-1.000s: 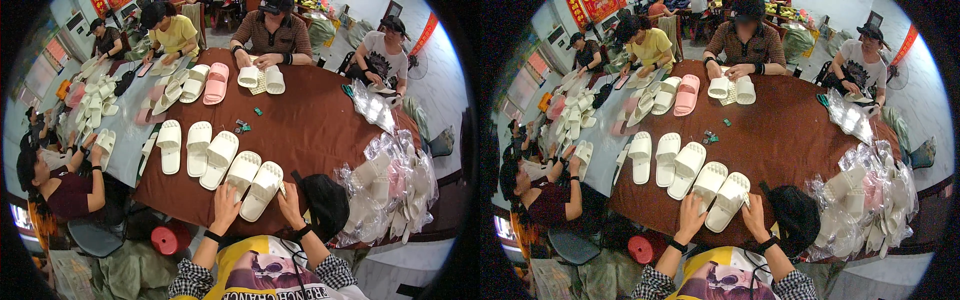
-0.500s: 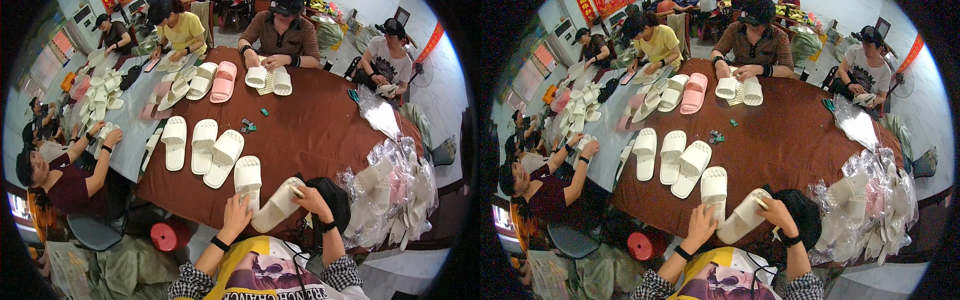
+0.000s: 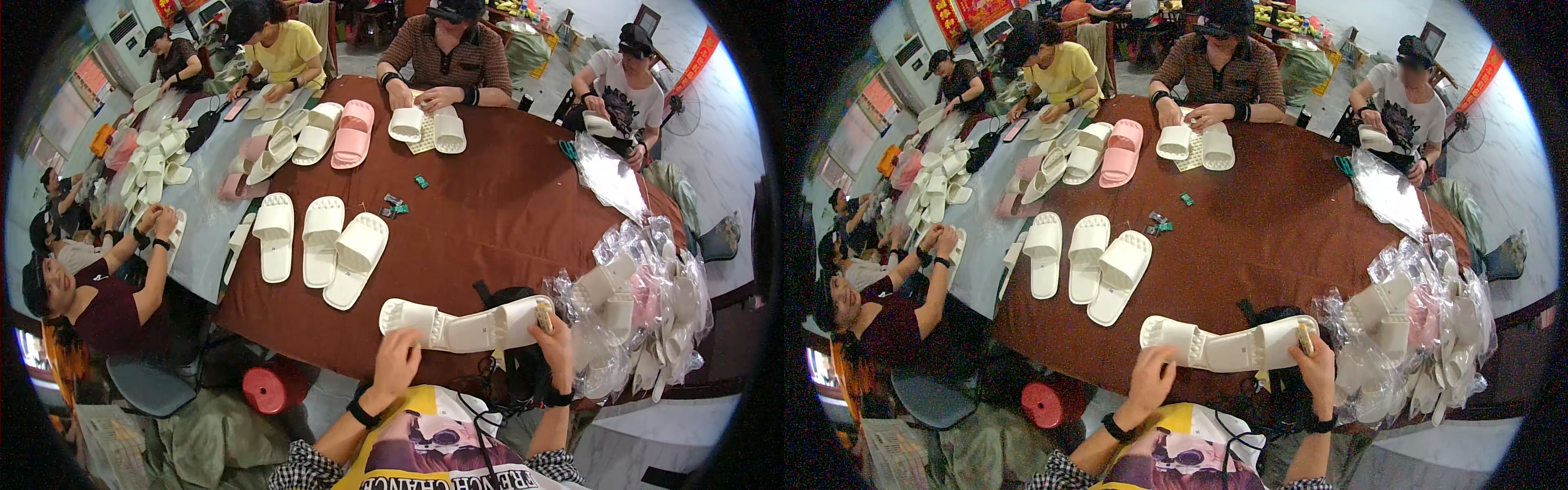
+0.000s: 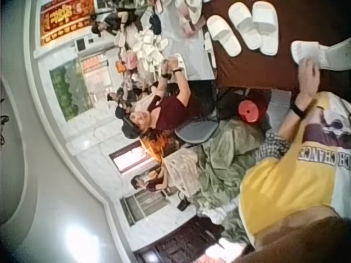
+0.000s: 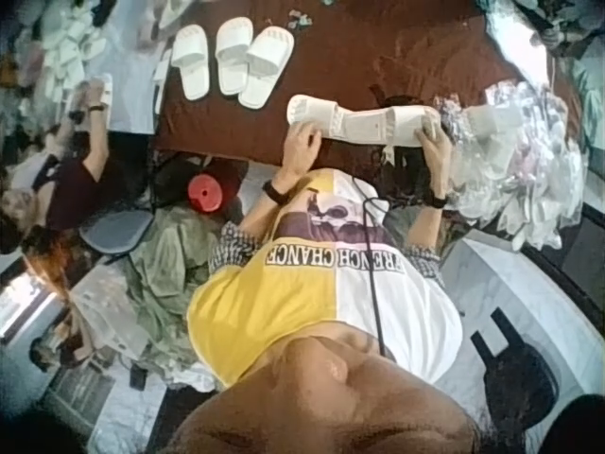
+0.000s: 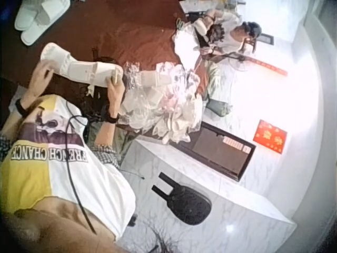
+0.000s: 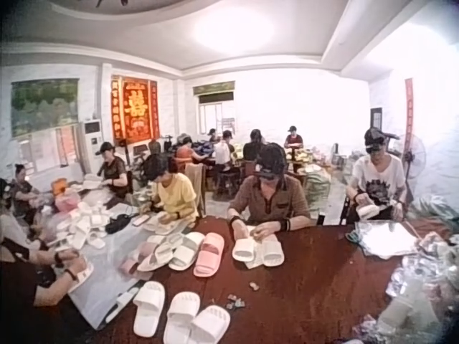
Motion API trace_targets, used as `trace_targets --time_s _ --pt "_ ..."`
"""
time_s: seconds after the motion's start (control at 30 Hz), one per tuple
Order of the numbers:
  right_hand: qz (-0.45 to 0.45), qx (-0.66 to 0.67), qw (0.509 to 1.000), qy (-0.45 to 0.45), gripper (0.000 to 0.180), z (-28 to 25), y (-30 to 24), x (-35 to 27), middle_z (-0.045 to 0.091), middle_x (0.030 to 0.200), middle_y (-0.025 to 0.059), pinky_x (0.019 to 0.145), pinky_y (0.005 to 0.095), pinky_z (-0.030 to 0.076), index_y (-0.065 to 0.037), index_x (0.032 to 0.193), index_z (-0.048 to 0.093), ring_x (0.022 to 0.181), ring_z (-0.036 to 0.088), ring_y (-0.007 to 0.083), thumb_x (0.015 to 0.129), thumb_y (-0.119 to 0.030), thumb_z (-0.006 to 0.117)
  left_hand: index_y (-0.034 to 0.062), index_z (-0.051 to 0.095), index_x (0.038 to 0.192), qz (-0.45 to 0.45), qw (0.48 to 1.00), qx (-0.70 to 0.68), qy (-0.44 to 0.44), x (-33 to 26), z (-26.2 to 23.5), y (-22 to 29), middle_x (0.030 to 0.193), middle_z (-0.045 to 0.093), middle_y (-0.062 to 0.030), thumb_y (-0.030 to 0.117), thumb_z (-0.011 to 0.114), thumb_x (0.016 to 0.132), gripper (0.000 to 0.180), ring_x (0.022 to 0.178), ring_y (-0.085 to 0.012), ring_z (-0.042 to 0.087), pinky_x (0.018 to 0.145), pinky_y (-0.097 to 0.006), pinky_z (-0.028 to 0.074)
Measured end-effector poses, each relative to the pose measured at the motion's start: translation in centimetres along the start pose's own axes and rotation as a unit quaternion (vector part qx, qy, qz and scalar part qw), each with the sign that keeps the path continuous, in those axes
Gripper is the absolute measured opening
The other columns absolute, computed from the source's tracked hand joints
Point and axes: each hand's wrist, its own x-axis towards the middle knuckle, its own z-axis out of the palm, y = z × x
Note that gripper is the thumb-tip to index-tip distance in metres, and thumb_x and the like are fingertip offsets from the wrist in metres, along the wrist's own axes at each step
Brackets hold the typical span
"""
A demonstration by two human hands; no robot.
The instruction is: Peeling size/brand stickers from a sheet and applying them to the soles and straps of slippers.
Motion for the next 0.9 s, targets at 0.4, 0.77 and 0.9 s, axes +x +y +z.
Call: trace_targets --time_s 0.4,0.77,0.9 --pt "0.048 -0.027 0.998 -0.042 0.024 6.9 -0.5 -1.1 0.065 0.071 0.0135 0.057 0.0337 0.049 0.004 0.096 0.064 0.062 0.063 0.0162 0.084 -0.016 0.070 -0.0030 0.036 0.144 0.032 0.981 0.189 0.026 0.9 -2.0 -5.6 0.132 0.048 -0.0219 0.015 0.082 0.070 0.089 0.122 -0.0393 0.047 0.102 -0.046 0.040" --pt "0.012 -0.051 0.993 -0.103 0.026 13.8 1.3 -1.2 0.068 0.078 0.0159 0.061 0.0381 0.052 0.000 0.105 0.062 0.070 0.069 0.0257 0.087 -0.018 0.068 -0.0060 0.037 0.141 0.025 0.974 0.221 0.041 1.0 -2.2 -5.9 0.122 0.051 -0.0197 0.015 0.086 0.065 0.093 0.113 -0.0374 0.051 0.094 -0.045 0.044" --pt "-0.022 -0.049 0.995 -0.084 0.027 14.5 2.2 -0.3 0.068 0.082 0.0122 0.061 0.0356 0.050 0.000 0.109 0.060 0.069 0.066 0.0212 0.088 -0.016 0.066 -0.0066 0.038 0.139 -0.021 0.978 0.204 0.037 0.5 -2.0 -5.8 0.123 0.051 -0.0230 0.019 0.087 0.067 0.091 0.115 -0.0398 0.050 0.097 -0.045 0.043"
